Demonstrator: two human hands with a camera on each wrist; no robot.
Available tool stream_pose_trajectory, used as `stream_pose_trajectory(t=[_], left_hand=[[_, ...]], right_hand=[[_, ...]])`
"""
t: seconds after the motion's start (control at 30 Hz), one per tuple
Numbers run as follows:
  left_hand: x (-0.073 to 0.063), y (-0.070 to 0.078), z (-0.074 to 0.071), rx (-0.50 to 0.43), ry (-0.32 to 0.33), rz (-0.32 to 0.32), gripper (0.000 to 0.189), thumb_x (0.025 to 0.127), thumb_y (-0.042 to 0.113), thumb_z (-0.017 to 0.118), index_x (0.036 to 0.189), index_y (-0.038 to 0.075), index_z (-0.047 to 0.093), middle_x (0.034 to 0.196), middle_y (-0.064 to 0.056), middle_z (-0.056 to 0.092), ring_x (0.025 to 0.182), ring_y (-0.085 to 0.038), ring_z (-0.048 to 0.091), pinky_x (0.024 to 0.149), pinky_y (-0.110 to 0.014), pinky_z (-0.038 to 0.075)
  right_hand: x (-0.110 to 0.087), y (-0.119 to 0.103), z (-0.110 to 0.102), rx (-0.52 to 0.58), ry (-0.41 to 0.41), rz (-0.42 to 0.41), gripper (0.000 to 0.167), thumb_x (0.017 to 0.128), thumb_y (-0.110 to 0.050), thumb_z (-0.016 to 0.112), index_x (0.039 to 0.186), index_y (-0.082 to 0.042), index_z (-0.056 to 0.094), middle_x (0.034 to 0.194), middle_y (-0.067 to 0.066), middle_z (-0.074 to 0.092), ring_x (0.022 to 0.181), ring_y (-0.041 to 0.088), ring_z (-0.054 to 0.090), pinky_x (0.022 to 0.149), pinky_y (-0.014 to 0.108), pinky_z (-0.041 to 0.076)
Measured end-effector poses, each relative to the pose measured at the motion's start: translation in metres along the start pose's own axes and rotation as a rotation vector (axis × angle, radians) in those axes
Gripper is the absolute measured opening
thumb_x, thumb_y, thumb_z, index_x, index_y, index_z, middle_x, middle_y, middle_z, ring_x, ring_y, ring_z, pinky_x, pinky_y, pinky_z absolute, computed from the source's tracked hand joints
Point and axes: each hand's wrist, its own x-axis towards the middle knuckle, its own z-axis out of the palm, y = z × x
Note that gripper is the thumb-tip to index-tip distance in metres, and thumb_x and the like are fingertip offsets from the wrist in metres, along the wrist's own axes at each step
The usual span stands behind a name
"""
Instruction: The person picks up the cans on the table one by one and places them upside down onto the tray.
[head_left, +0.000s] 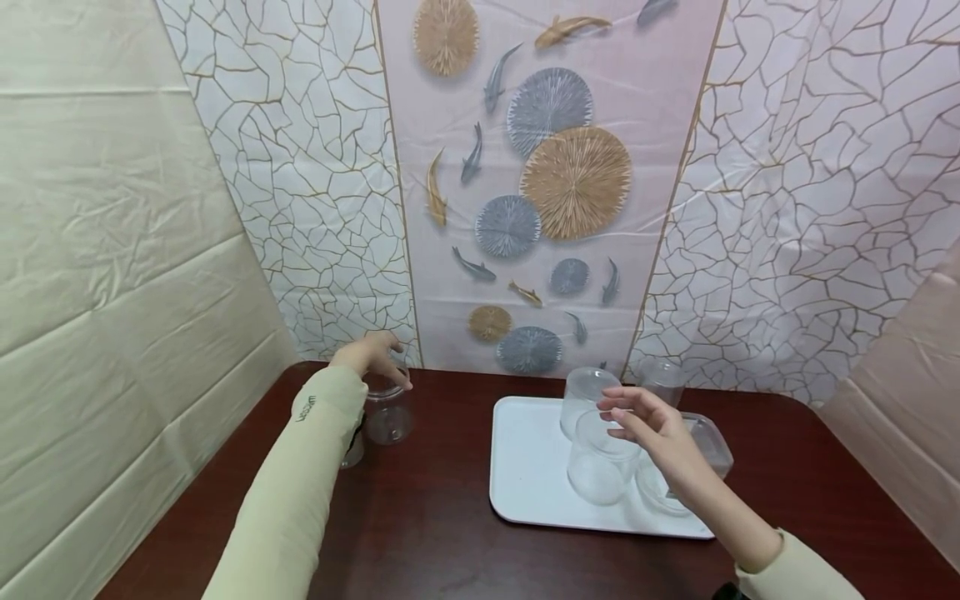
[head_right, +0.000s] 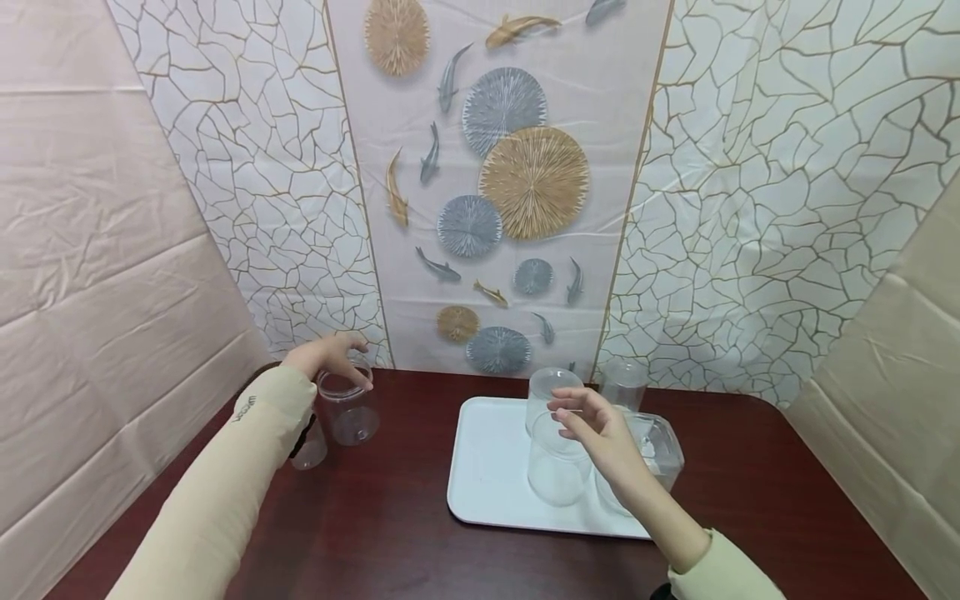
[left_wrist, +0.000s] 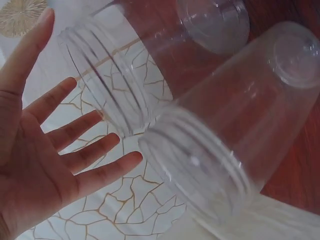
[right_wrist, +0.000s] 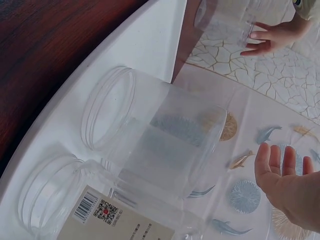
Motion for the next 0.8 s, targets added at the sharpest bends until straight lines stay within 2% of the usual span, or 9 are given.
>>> stream_pose_trajectory(t=[0.23, 0.5, 0.67, 0.8], left_hand=[[-0.0016, 0.0025, 0.0012, -0.005, -0.039, -0.063, 0.072, 0.076, 0.031, 0.078, 0.134, 0.004, 0.046, 0.134, -0.019, 0.047, 0.122, -0.034, 0.047, 0.097, -0.046, 0.044], [-0.0025, 0.0069, -0.0008, 0.019, -0.025, -0.115, 0.069, 0.075, 0.03, 0.079, 0.129, 0.002, 0.046, 0.126, -0.017, 0.052, 0.114, -0.031, 0.052, 0.094, -0.043, 0.046], [-0.0005, 0.007, 0.0006, 0.042, 0.011, -0.106, 0.06, 0.076, 0.028, 0.077, 0.122, 0.0, 0.05, 0.117, -0.015, 0.056, 0.102, -0.027, 0.055, 0.086, -0.04, 0.049], [-0.0003, 0.0104, 0.0036, 0.112, 0.076, -0.086, 0.048, 0.075, 0.026, 0.076, 0.111, 0.001, 0.057, 0.105, -0.012, 0.061, 0.086, -0.023, 0.055, 0.076, -0.037, 0.051]], right_hand=[[-0.0004, 0.0004, 0.0011, -0.003, -0.01, -0.003, 0.02, 0.098, -0.011, 0.049, 0.114, -0.018, 0.058, 0.103, -0.013, 0.065, 0.096, 0.001, 0.062, 0.08, 0.021, 0.053], [-0.0006, 0.0009, 0.0011, -0.015, -0.012, 0.002, 0.02, 0.098, -0.011, 0.049, 0.115, -0.018, 0.058, 0.103, -0.015, 0.064, 0.095, 0.002, 0.063, 0.08, 0.021, 0.053], [-0.0005, 0.0014, 0.001, -0.006, -0.015, -0.012, 0.021, 0.098, -0.01, 0.049, 0.114, -0.019, 0.058, 0.103, -0.015, 0.065, 0.095, 0.001, 0.062, 0.079, 0.021, 0.054], [0.0, 0.0012, 0.0, -0.01, -0.009, -0.021, 0.021, 0.098, -0.009, 0.049, 0.114, -0.019, 0.058, 0.102, -0.016, 0.065, 0.094, 0.001, 0.063, 0.079, 0.021, 0.054]])
